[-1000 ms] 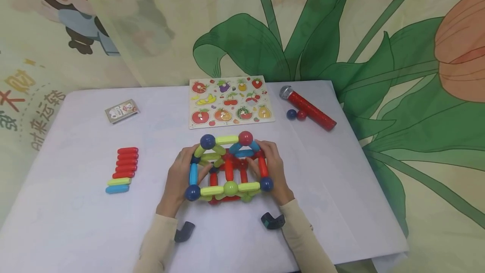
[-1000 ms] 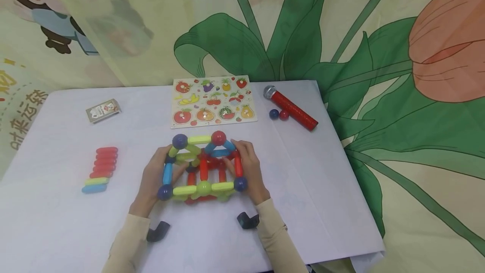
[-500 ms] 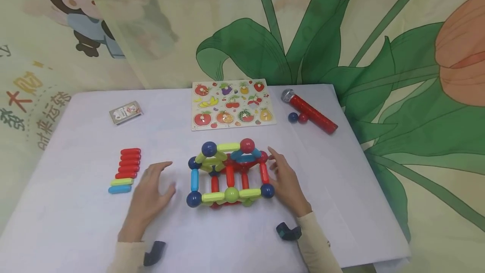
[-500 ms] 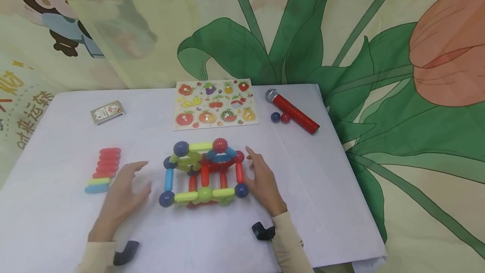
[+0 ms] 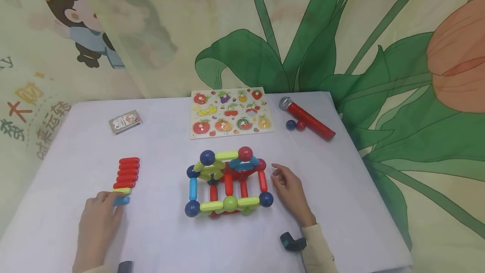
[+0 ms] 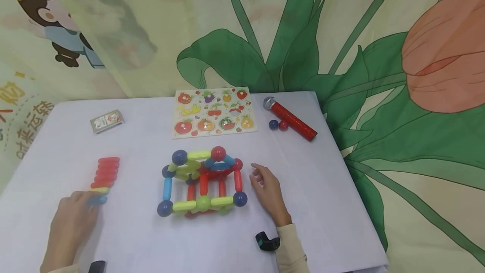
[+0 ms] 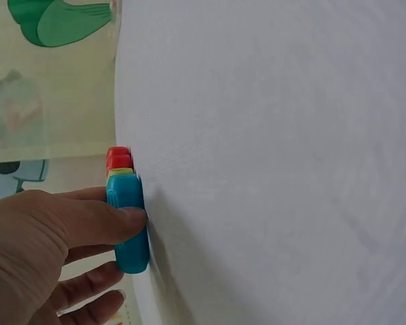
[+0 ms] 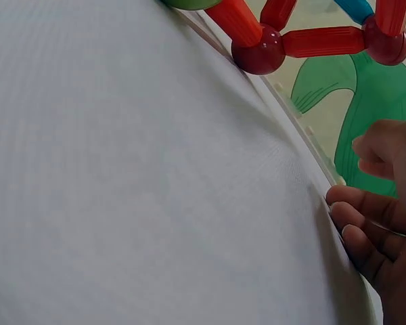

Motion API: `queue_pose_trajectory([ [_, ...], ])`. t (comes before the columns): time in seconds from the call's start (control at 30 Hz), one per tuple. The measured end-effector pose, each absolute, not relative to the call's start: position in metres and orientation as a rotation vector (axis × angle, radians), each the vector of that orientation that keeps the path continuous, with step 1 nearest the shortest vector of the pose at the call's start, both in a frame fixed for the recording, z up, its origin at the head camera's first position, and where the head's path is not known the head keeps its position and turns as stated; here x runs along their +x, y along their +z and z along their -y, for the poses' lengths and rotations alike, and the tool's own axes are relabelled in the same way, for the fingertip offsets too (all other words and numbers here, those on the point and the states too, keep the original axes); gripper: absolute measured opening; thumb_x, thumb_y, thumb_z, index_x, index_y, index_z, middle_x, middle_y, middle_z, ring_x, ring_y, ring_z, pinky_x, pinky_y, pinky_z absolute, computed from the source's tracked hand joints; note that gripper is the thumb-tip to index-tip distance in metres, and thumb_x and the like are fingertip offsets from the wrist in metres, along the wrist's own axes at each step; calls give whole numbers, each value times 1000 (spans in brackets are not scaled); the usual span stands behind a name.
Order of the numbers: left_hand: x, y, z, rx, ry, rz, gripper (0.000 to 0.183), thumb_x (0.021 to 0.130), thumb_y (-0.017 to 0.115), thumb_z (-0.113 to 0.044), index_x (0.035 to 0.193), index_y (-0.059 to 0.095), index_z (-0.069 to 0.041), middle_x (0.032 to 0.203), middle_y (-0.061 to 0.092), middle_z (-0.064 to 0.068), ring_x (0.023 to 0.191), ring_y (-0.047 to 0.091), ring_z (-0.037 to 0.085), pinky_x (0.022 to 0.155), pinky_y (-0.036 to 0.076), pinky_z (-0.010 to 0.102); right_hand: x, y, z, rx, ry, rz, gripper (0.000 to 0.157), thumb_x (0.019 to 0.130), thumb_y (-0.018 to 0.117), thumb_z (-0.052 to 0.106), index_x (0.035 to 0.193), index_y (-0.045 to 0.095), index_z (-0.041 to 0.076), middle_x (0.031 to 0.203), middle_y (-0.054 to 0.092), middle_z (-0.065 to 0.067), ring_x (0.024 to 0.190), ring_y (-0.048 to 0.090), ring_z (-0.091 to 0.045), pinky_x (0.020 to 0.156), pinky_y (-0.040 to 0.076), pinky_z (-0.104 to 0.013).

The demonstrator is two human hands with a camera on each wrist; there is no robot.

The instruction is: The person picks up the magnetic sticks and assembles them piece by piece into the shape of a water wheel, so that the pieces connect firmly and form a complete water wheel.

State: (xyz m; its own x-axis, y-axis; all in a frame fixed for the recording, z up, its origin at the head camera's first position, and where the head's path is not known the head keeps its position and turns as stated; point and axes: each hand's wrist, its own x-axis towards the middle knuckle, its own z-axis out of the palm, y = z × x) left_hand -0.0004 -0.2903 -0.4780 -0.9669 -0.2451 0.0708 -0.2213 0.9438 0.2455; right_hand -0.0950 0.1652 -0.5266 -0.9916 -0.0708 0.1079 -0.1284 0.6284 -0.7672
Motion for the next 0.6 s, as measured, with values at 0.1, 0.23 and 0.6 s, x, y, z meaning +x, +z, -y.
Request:
queue_pose_trajectory([
  [0.1, -2, -479, 292, 356, -341, 3020, 45, 72, 78, 0, 111, 58, 7, 102, 56, 31, 88, 47, 47, 74, 49, 57, -95, -527, -165, 160, 1329, 2771, 36, 92, 64, 17, 128, 58, 18, 99, 62, 3, 81, 54, -8, 73, 51, -22],
  [0.23, 1, -480, 285, 357, -450, 2967, 47, 75, 77, 0, 117, 55, 6, 103, 57, 29, 89, 51, 43, 74, 50, 55, -91, -530, -165, 169, 1334, 2770, 35, 92, 64, 15, 126, 59, 17, 98, 62, 3, 81, 54, -8, 73, 51, -21],
  [0.6, -14, -423, 161, -130, -1476, 2560, 35, 81, 76, -7, 114, 62, -9, 105, 69, -2, 98, 61, -2, 90, 46, 14, -96, -533, -164, 188, 1295, 2745, 31, 92, 64, 16, 123, 61, 15, 98, 61, 3, 82, 53, -8, 72, 50, -21],
])
